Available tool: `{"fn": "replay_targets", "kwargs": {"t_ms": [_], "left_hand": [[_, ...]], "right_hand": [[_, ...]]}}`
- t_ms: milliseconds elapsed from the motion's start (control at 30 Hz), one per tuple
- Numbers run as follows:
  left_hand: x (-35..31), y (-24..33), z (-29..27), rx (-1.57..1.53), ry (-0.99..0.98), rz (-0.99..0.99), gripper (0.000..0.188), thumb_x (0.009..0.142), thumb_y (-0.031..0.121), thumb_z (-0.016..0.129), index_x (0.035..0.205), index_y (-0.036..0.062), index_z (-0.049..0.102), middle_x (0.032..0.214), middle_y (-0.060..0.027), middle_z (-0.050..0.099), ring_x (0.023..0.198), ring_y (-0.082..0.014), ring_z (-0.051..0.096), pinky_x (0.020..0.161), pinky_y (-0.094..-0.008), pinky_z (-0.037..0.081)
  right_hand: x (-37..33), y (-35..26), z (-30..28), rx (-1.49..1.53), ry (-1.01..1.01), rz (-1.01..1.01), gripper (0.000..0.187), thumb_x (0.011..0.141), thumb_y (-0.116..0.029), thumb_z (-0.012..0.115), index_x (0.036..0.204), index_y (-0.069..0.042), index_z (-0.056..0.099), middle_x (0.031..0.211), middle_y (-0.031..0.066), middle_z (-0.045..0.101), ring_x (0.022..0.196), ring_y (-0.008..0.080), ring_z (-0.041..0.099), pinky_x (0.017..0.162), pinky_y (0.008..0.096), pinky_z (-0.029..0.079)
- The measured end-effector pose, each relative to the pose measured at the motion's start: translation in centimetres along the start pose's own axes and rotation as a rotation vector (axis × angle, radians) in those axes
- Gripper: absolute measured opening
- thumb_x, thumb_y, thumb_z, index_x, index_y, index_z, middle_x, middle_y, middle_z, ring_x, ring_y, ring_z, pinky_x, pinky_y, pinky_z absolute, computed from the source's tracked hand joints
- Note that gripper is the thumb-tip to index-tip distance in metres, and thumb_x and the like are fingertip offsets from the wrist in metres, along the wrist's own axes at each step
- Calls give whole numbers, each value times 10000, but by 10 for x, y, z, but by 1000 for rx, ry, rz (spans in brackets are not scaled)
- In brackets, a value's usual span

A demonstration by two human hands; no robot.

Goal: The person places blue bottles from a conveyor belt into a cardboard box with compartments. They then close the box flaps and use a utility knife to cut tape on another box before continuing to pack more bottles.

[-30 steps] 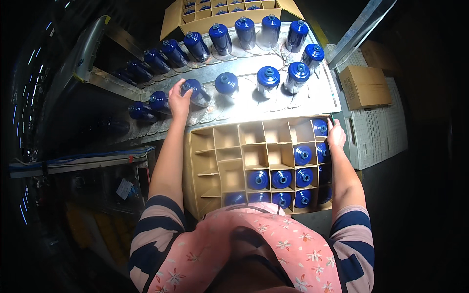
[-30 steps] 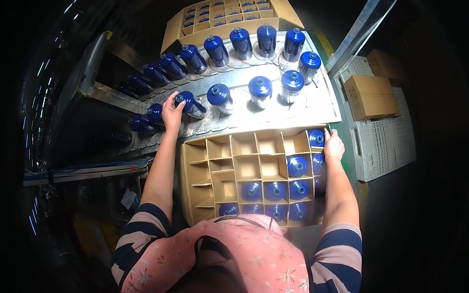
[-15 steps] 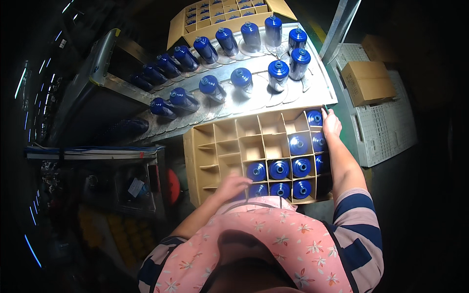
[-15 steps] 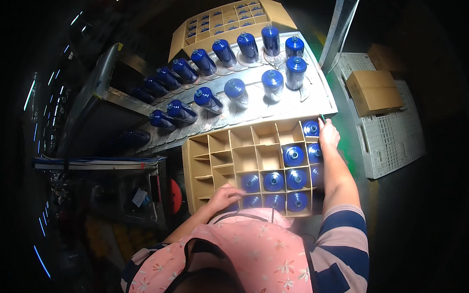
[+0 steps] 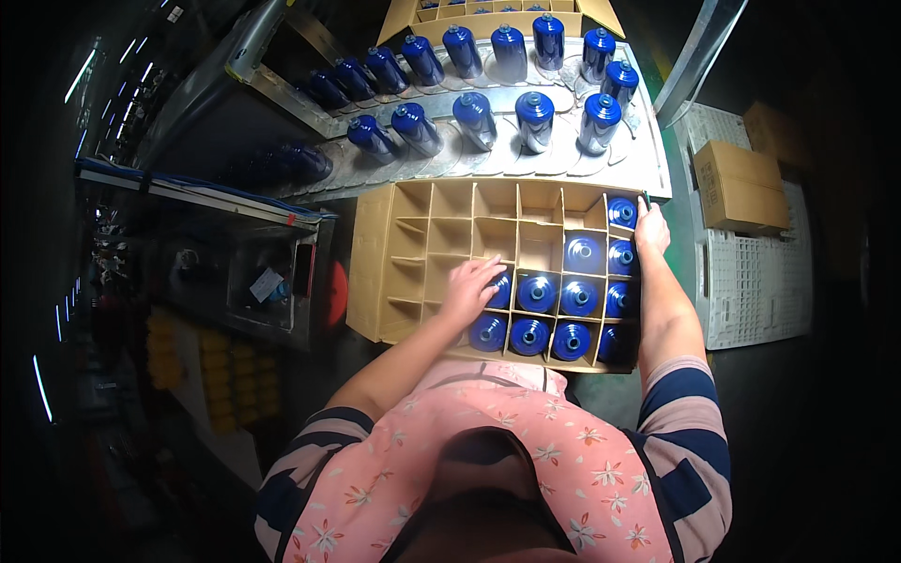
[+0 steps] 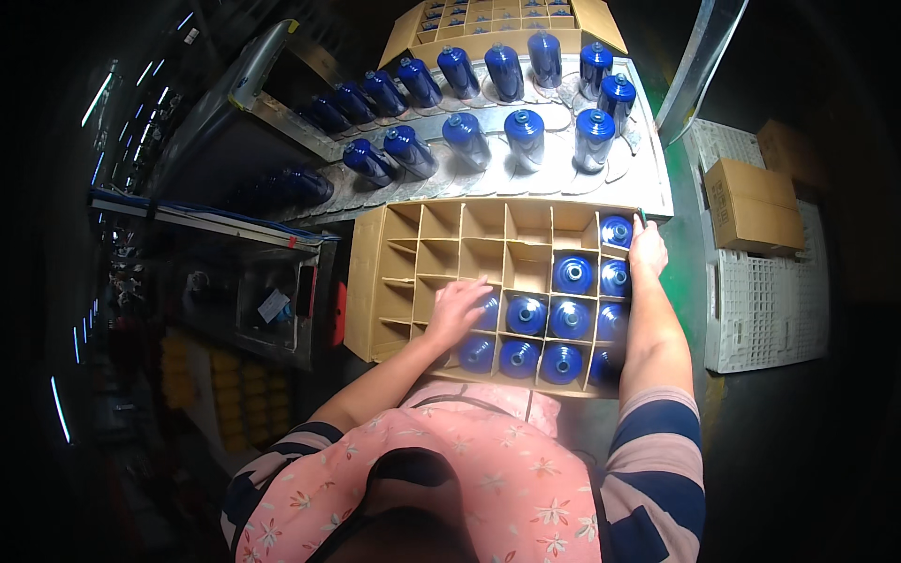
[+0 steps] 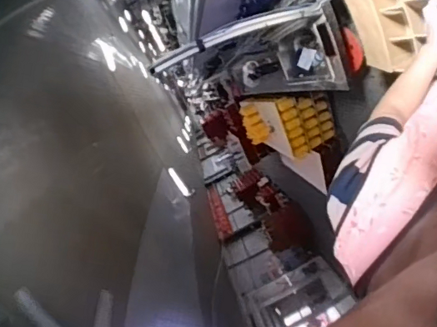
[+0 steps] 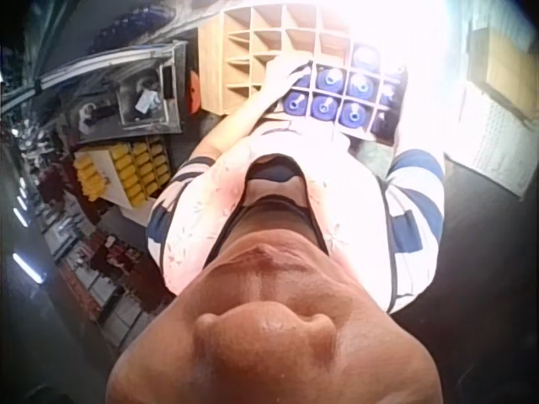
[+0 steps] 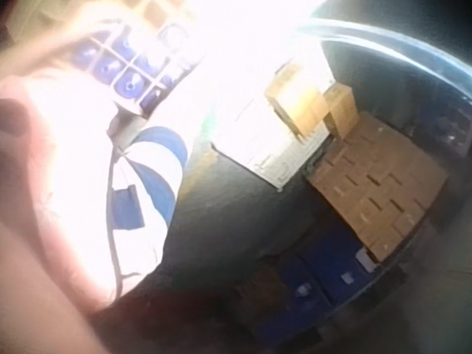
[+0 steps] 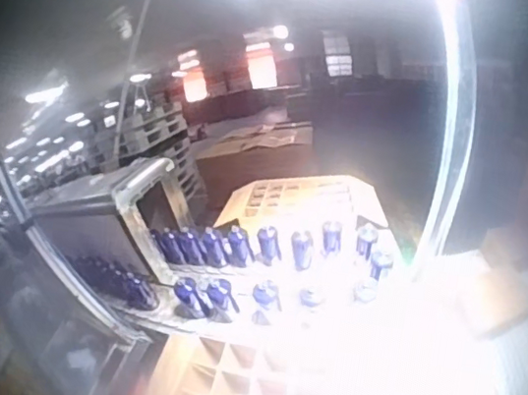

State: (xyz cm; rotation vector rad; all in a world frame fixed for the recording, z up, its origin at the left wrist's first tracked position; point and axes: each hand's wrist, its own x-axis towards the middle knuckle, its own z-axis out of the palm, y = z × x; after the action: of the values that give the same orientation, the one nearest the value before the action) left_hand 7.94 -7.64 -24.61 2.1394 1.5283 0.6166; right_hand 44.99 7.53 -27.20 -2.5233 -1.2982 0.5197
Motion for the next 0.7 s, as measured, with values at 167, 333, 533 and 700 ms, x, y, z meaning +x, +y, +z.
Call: {"fn": "replay_targets", "kwargs": {"t_ms": [167, 333, 533, 700], "left_hand": [[0, -20, -5, 2, -52, 189, 365, 740, 133, 715, 1098, 184, 673, 1185, 13, 645, 1048, -197, 573, 956, -392, 371], [5, -45, -24, -95, -320, 284, 434, 745, 150, 716, 1165, 221, 634, 1189, 62, 635, 1094, -144, 573, 1023, -395, 310], [28, -85, -28, -95, -490, 302, 474, 792, 113, 666, 1253, 137, 559, 1380, -27, 504, 1273, -209, 446, 1052, -421, 293], [35, -100, -27, -127, -442, 324, 385, 835, 160, 647, 1212, 127, 577, 1376, -54, 508, 1283, -203, 439, 1040, -425, 304]], "right_hand": [[-6, -9, 7, -36, -36, 29, 494, 944, -546, 399, 1127, -124, 581, 1070, 197, 658, 1039, 380, 609, 885, 484, 463], [2, -33, 12, -55, -22, 25, 505, 943, -546, 402, 1129, -111, 578, 1072, 204, 656, 1041, 373, 610, 883, 476, 465], [-4, -51, 26, -112, 16, 44, 478, 943, -549, 408, 1110, -134, 576, 989, 212, 671, 974, 396, 625, 849, 482, 474], [5, -70, 36, -167, 64, 72, 463, 946, -535, 417, 1122, -135, 570, 981, 213, 672, 968, 398, 624, 834, 488, 477]]}}
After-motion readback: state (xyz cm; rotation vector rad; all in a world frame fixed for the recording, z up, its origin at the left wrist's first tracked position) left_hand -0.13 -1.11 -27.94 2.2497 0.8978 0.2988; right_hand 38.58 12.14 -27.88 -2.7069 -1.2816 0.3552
